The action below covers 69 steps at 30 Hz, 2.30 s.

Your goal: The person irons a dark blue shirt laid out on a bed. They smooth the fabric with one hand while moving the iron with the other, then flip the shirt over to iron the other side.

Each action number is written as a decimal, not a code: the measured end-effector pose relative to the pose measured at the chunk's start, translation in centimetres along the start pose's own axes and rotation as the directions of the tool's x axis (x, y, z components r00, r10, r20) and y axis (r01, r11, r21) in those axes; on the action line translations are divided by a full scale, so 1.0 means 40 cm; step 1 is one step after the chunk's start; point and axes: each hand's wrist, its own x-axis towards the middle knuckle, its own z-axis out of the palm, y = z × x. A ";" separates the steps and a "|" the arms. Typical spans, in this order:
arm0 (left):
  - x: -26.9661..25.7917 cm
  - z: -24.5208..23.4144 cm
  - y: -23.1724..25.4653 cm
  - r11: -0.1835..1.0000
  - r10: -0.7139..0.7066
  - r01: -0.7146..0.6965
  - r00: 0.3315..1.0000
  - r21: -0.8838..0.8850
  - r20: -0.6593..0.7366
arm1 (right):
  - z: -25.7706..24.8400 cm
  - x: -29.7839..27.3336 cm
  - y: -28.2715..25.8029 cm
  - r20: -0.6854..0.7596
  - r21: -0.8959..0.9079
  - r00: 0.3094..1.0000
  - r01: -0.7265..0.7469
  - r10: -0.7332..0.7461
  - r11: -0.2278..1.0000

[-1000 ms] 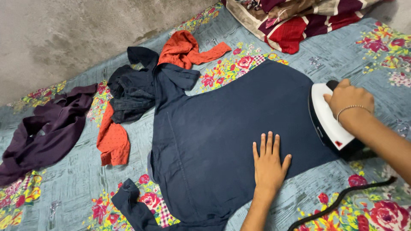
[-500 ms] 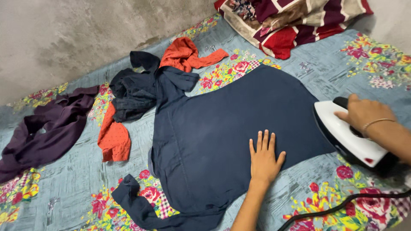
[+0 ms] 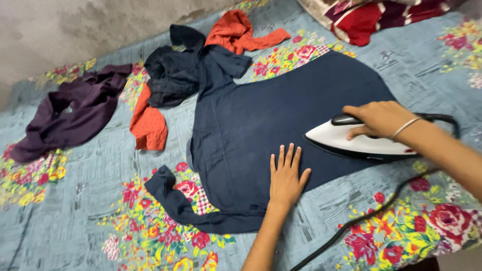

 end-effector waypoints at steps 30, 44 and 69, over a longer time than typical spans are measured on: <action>0.011 -0.080 -0.187 0.994 -0.057 0.061 0.997 0.095 -0.047 | -0.058 0.008 -0.020 0.086 -0.110 0.983 -0.152 0.162 0.982; -0.053 -0.181 -0.329 0.941 -0.228 0.267 0.955 0.208 -0.191 | -0.055 0.214 -0.355 0.031 -0.030 0.940 0.339 -0.339 0.940; -0.161 -0.342 -0.488 0.557 -0.814 0.829 0.533 -0.051 -0.233 | -0.087 0.143 -0.489 -0.062 0.074 0.976 0.212 -0.207 0.975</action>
